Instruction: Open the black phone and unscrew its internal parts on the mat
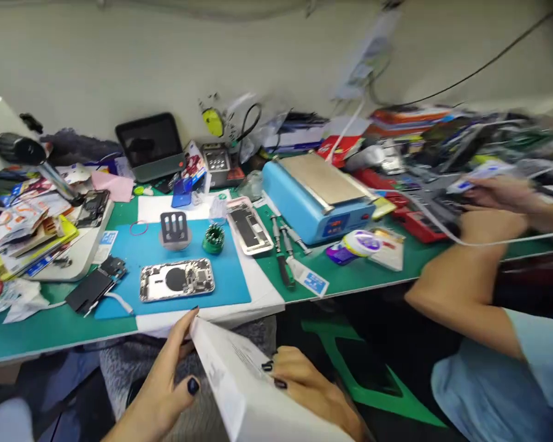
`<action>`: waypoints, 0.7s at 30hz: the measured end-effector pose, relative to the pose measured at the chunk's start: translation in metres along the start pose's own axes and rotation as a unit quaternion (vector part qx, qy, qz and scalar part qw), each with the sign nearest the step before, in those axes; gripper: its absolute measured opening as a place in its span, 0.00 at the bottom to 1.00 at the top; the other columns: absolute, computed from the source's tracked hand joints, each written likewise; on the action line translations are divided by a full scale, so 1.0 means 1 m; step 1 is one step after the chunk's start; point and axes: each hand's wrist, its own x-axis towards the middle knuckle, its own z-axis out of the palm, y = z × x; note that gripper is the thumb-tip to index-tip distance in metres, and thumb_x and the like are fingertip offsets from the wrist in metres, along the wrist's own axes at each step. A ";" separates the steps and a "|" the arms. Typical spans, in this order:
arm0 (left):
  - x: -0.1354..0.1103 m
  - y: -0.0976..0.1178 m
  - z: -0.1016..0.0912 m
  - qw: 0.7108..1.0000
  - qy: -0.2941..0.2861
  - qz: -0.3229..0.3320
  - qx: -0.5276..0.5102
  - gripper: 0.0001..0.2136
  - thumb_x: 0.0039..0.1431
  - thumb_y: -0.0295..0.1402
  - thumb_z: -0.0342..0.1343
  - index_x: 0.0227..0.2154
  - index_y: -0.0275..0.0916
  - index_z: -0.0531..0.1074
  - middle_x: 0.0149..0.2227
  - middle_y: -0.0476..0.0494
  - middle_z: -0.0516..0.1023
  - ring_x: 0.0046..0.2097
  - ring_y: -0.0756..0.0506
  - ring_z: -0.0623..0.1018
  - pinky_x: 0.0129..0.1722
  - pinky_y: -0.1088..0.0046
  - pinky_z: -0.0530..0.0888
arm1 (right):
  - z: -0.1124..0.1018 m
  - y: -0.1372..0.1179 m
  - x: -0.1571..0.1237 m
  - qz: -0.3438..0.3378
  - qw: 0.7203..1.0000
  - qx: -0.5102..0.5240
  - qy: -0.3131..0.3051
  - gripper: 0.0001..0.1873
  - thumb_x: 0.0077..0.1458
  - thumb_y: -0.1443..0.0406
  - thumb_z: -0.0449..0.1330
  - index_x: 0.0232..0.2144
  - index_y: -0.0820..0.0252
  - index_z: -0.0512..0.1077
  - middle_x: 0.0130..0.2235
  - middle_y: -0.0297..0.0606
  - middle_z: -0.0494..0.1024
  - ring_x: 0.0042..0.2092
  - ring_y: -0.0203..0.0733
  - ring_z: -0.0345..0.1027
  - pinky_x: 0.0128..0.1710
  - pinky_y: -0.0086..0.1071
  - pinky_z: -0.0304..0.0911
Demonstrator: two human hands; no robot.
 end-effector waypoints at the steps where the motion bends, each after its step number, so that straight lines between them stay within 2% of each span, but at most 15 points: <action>1: -0.006 -0.005 0.005 0.995 0.031 -0.013 -0.091 0.44 0.51 0.63 0.60 0.66 0.44 0.59 0.71 0.38 0.52 0.69 0.28 0.55 0.66 0.54 0.59 | 0.000 -0.007 0.003 -0.069 0.990 -0.026 -0.119 0.12 0.61 0.53 0.60 0.39 0.50 0.79 0.35 0.38 0.83 0.36 0.44 0.79 0.42 0.42 0.75; 2: -0.012 -0.009 0.007 0.989 0.061 -0.018 -0.136 0.43 0.51 0.64 0.58 0.65 0.45 0.60 0.71 0.39 0.51 0.69 0.27 0.55 0.66 0.53 0.60 | 0.002 -0.014 0.006 -0.149 0.975 -0.054 -0.155 0.08 0.62 0.60 0.60 0.40 0.50 0.79 0.35 0.36 0.83 0.37 0.41 0.78 0.44 0.40 0.74; 3: -0.017 -0.010 0.007 0.981 0.094 -0.021 -0.166 0.41 0.53 0.64 0.57 0.64 0.46 0.61 0.71 0.40 0.51 0.69 0.28 0.56 0.65 0.53 0.60 | 0.007 -0.020 0.009 -0.216 0.960 -0.071 -0.165 0.07 0.61 0.65 0.61 0.40 0.50 0.78 0.35 0.34 0.83 0.38 0.38 0.78 0.46 0.37 0.73; 5: -0.029 -0.010 0.002 0.971 0.140 -0.036 -0.193 0.36 0.57 0.60 0.56 0.63 0.47 0.61 0.70 0.40 0.53 0.67 0.30 0.61 0.64 0.55 0.63 | 0.023 -0.028 0.011 -0.301 0.934 -0.096 -0.169 0.07 0.60 0.69 0.61 0.37 0.52 0.78 0.35 0.32 0.83 0.39 0.36 0.77 0.52 0.35 0.70; 7: -0.042 -0.007 -0.003 0.962 0.148 -0.068 -0.221 0.33 0.60 0.54 0.58 0.63 0.44 0.61 0.66 0.34 0.61 0.62 0.30 0.69 0.59 0.54 0.69 | 0.041 -0.033 0.009 -0.340 0.917 -0.113 -0.177 0.07 0.60 0.69 0.61 0.33 0.52 0.77 0.34 0.31 0.83 0.41 0.36 0.77 0.57 0.35 0.67; 9: -0.053 -0.003 -0.008 0.956 0.128 -0.099 -0.244 0.33 0.60 0.47 0.61 0.64 0.40 0.60 0.59 0.29 0.71 0.55 0.30 0.76 0.51 0.55 0.74 | 0.056 -0.035 0.005 -0.360 0.906 -0.121 -0.187 0.08 0.61 0.69 0.59 0.32 0.52 0.77 0.35 0.30 0.83 0.43 0.35 0.76 0.62 0.35 0.63; 12: -0.066 -0.001 -0.018 0.956 0.117 -0.092 -0.253 0.33 0.60 0.40 0.62 0.65 0.42 0.57 0.52 0.31 0.76 0.47 0.34 0.81 0.43 0.63 0.78 | 0.067 -0.032 0.004 -0.376 0.897 -0.122 -0.199 0.10 0.63 0.67 0.56 0.35 0.52 0.77 0.40 0.32 0.82 0.51 0.36 0.73 0.67 0.38 0.56; 14: -0.073 -0.003 -0.028 0.960 0.132 -0.053 -0.240 0.35 0.60 0.40 0.63 0.66 0.48 0.53 0.52 0.36 0.76 0.45 0.38 0.81 0.41 0.68 0.78 | 0.068 -0.027 0.005 -0.358 0.904 -0.133 -0.195 0.11 0.61 0.69 0.58 0.43 0.52 0.76 0.49 0.36 0.79 0.59 0.40 0.67 0.68 0.42 0.55; 15: -0.078 -0.005 -0.034 0.963 0.140 -0.030 -0.229 0.36 0.59 0.41 0.63 0.67 0.51 0.52 0.53 0.39 0.76 0.45 0.40 0.81 0.42 0.69 0.78 | 0.068 -0.023 0.006 -0.329 0.915 -0.138 -0.189 0.17 0.59 0.71 0.58 0.50 0.52 0.73 0.53 0.38 0.76 0.61 0.42 0.65 0.67 0.43 0.56; 17: -0.087 -0.009 -0.045 0.968 0.153 0.008 -0.198 0.37 0.58 0.42 0.65 0.66 0.54 0.52 0.51 0.42 0.77 0.45 0.42 0.80 0.43 0.70 0.77 | 0.068 -0.014 0.007 -0.214 0.954 -0.113 -0.174 0.29 0.59 0.74 0.55 0.62 0.54 0.63 0.58 0.44 0.72 0.60 0.43 0.67 0.62 0.41 0.64; 19: -0.096 -0.014 -0.053 0.975 0.155 0.028 -0.156 0.33 0.55 0.40 0.67 0.62 0.48 0.62 0.46 0.42 0.78 0.44 0.42 0.80 0.43 0.72 0.77 | 0.071 -0.006 0.006 -0.087 0.975 -0.052 -0.195 0.29 0.64 0.67 0.52 0.66 0.58 0.56 0.57 0.49 0.72 0.53 0.43 0.74 0.52 0.36 0.73; 21: -0.100 -0.018 -0.056 0.982 0.146 0.035 -0.111 0.26 0.54 0.38 0.69 0.55 0.41 0.71 0.42 0.40 0.79 0.42 0.42 0.79 0.42 0.73 0.76 | 0.076 -0.001 0.005 -0.033 0.977 -0.027 -0.211 0.29 0.65 0.55 0.54 0.64 0.60 0.60 0.53 0.50 0.76 0.48 0.46 0.76 0.45 0.36 0.76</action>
